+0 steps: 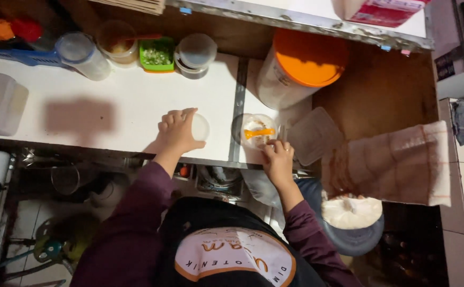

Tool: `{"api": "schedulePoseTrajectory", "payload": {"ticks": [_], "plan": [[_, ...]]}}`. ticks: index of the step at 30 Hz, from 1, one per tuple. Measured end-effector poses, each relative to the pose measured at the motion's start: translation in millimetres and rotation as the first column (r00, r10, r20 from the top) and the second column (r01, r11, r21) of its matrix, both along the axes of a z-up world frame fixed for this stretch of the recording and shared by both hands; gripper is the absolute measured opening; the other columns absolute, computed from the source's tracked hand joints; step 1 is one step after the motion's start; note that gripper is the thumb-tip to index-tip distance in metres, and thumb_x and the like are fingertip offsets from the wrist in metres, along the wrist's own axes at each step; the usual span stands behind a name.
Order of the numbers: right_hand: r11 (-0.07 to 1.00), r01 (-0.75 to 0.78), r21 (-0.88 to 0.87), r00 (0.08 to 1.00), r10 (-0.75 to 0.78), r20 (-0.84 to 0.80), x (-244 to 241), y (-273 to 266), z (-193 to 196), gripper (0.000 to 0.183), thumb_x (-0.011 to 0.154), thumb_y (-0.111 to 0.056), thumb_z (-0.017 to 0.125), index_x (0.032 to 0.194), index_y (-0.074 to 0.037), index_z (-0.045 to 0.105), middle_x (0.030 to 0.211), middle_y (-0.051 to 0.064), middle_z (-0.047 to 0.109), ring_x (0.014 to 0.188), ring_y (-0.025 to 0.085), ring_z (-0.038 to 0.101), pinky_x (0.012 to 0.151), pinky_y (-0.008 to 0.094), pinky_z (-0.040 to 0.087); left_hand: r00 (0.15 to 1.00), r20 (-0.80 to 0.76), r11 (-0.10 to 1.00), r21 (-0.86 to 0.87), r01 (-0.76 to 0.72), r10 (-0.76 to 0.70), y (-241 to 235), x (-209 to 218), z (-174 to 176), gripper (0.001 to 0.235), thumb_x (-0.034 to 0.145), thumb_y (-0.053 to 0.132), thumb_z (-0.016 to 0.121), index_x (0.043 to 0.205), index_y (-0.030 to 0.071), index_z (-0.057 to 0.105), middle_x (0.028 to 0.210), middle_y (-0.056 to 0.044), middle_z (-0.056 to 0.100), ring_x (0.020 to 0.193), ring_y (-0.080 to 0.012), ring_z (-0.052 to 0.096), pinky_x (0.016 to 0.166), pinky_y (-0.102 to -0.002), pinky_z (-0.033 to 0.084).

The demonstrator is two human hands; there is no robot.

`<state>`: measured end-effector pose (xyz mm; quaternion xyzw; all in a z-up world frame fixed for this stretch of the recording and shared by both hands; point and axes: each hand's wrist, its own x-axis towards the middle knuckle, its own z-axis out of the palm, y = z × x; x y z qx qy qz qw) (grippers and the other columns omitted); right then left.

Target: Washing a knife and then filling plastic containers with fried food items using a spoon.

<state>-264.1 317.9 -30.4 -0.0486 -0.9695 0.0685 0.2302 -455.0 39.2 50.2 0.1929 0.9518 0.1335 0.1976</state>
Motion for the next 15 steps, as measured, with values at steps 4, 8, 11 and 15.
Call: {"api": "schedulePoseTrajectory", "payload": {"ticks": [4, 8, 11, 15], "plan": [[0.998, -0.029, -0.058, 1.000, 0.028, -0.002, 4.4, 2.6, 2.4, 0.022, 0.076, -0.020, 0.075, 0.096, -0.028, 0.073, 0.106, -0.003, 0.061, 0.108, 0.028, 0.055, 0.089, 0.042, 0.044, 0.993, -0.049, 0.994, -0.014, 0.106, -0.107, 8.5, 15.8, -3.4, 0.111, 0.063, 0.061, 0.081, 0.157, 0.029, 0.032, 0.145, -0.015, 0.043, 0.135, -0.0402, 0.039, 0.102, -0.055, 0.037], [0.996, -0.073, -0.047, 0.997, 0.073, 0.003, 8.4, 7.8, -2.4, 0.023, 0.079, -0.018, 0.071, 0.100, -0.029, 0.072, 0.107, -0.003, 0.060, 0.113, 0.027, 0.055, 0.089, 0.041, 0.044, 0.975, -0.053, 0.976, 0.014, 0.219, -0.218, 23.5, 32.7, 0.9, 0.100, 0.070, 0.056, 0.079, 0.156, 0.029, 0.036, 0.144, -0.012, 0.045, 0.136, -0.0383, 0.038, 0.102, -0.056, 0.038], [0.996, -0.067, -0.056, 0.998, 0.068, 0.014, 9.4, 5.3, 0.0, 0.025, 0.080, -0.019, 0.071, 0.102, -0.029, 0.072, 0.112, -0.002, 0.059, 0.117, 0.029, 0.053, 0.091, 0.042, 0.043, 0.965, -0.090, 0.968, 0.037, 0.249, -0.245, 32.2, 39.2, -22.3, 0.099, 0.073, 0.054, 0.079, 0.157, 0.029, 0.033, 0.148, -0.011, 0.043, 0.138, -0.0362, 0.037, 0.104, -0.057, 0.038], [0.983, -0.155, -0.095, 0.985, 0.147, -0.087, 1.6, -18.2, 32.2, 0.042, 0.078, -0.016, 0.073, 0.119, -0.026, 0.069, 0.121, 0.002, 0.056, 0.120, 0.033, 0.050, 0.095, 0.045, 0.041, 0.978, -0.121, 0.974, 0.131, 0.185, -0.170, 27.3, 51.4, -35.2, 0.101, 0.075, 0.054, 0.081, 0.158, 0.026, 0.032, 0.160, -0.013, 0.029, 0.147, -0.0384, 0.024, 0.113, -0.066, 0.028]]}}
